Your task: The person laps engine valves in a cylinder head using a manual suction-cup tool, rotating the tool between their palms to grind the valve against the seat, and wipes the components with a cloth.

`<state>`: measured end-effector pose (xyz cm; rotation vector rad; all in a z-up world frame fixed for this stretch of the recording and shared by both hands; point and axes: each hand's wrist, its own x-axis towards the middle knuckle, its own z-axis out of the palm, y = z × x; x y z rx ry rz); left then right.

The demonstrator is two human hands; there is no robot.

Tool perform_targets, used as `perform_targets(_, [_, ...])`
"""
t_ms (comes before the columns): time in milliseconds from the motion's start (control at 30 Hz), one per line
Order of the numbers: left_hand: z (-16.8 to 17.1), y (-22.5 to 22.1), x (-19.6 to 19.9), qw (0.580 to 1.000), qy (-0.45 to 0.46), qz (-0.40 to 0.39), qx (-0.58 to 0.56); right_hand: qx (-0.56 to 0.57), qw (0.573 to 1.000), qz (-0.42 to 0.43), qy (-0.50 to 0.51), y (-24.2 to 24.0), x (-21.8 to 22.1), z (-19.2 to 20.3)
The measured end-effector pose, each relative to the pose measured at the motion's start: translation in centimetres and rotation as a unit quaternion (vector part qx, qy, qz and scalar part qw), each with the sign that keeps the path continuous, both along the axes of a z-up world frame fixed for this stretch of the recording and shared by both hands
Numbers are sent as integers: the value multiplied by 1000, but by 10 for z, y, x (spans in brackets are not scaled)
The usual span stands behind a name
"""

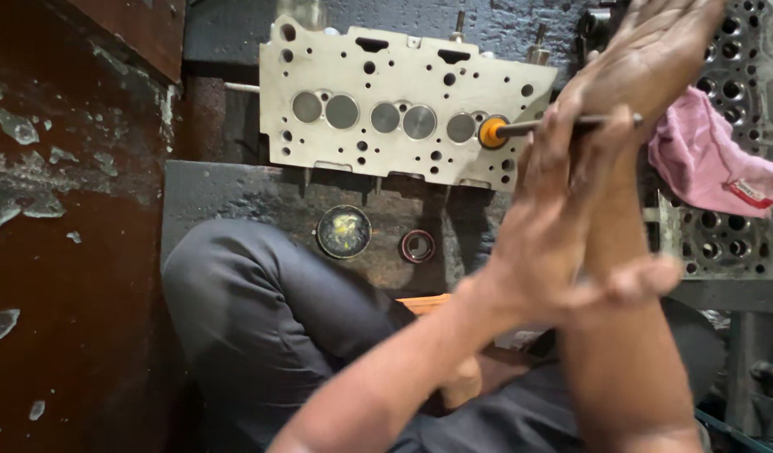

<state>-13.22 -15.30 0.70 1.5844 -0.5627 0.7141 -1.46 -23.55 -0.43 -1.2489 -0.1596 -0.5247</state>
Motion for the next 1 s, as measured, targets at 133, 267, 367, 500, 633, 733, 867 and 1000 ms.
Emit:
perform_targets(133, [-5, 3, 62, 988, 75, -124, -51, 3, 992, 123, 13, 33, -85, -25])
perform_targets(267, [-2, 16, 77, 970, 136, -191, -71, -1, 998, 64, -3, 3, -22, -19])
perform_targets(367, [5, 10, -6, 998, 49, -26, -6, 34, 999, -13, -10, -14, 25, -9])
perform_targets(500, [-5, -4, 56, 985, 71, -141, -66, 22, 997, 75, -10, 13, -51, -31])
perform_targets(633, [-12, -1, 119, 956, 128, -238, -116, 15, 985, 167, -37, 27, -87, -40])
perform_targets(733, [-23, -1, 25, 994, 89, -67, 15, 30, 997, 58, -32, -6, -3, -28])
perform_targets(867, [-12, -11, -2, 997, 72, -19, 27, 46, 999, -18, -23, -19, 25, -19])
perform_targets(1000, [-11, 1, 103, 927, 158, -275, -198, 28, 992, 122, -6, 24, -76, -42])
